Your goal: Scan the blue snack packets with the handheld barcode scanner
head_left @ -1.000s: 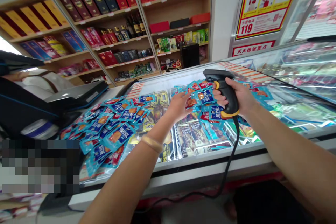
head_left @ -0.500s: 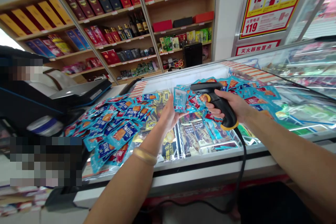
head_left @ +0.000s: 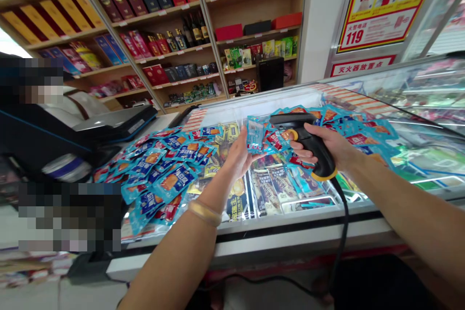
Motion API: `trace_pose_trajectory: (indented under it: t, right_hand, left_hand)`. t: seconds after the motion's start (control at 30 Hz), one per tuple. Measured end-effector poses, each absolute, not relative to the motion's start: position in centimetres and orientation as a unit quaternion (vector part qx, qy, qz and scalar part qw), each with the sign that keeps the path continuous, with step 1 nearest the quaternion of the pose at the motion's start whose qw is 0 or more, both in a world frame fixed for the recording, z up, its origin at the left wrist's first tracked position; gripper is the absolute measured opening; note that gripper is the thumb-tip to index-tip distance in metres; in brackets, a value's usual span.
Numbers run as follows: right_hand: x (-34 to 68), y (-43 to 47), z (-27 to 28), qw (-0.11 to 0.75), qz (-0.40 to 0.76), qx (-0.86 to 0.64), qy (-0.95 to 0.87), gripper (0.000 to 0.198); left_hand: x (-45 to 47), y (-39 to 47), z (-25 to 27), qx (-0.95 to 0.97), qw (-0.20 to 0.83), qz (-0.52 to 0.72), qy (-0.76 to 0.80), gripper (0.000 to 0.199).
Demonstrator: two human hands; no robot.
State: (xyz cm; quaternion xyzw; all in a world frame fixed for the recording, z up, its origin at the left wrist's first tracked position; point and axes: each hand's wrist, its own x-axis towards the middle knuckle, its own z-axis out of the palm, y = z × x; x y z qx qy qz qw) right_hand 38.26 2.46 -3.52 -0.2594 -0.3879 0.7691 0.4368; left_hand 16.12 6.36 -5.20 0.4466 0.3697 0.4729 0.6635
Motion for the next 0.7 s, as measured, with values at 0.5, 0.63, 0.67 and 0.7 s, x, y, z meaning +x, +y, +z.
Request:
trace_pose_trajectory:
  t: [0.5, 0.63, 0.67, 0.7]
  right_hand:
    - [27.8, 3.9, -1.4, 0.425, 0.808, -0.217, -0.345, 0.024]
    - [23.7, 4.2, -2.1, 0.392, 0.837, -0.206, -0.321, 0.029]
    - [23.2, 4.2, -2.4, 0.385, 0.842, -0.208, -0.317, 0.029]
    - [22.8, 4.3, -2.7, 0.378, 0.845, -0.211, -0.314, 0.028]
  left_hand:
    - [2.5, 7.5, -0.5, 0.699, -0.122, 0.262, 0.654, 0.043]
    - [0.1, 7.1, -2.2, 0.692, -0.082, 0.121, 0.707, 0.041]
    - [-0.2, 7.2, -2.7, 0.692, -0.069, 0.107, 0.710, 0.044]
    - [-0.4, 7.2, -3.1, 0.695, -0.062, 0.103, 0.709, 0.046]
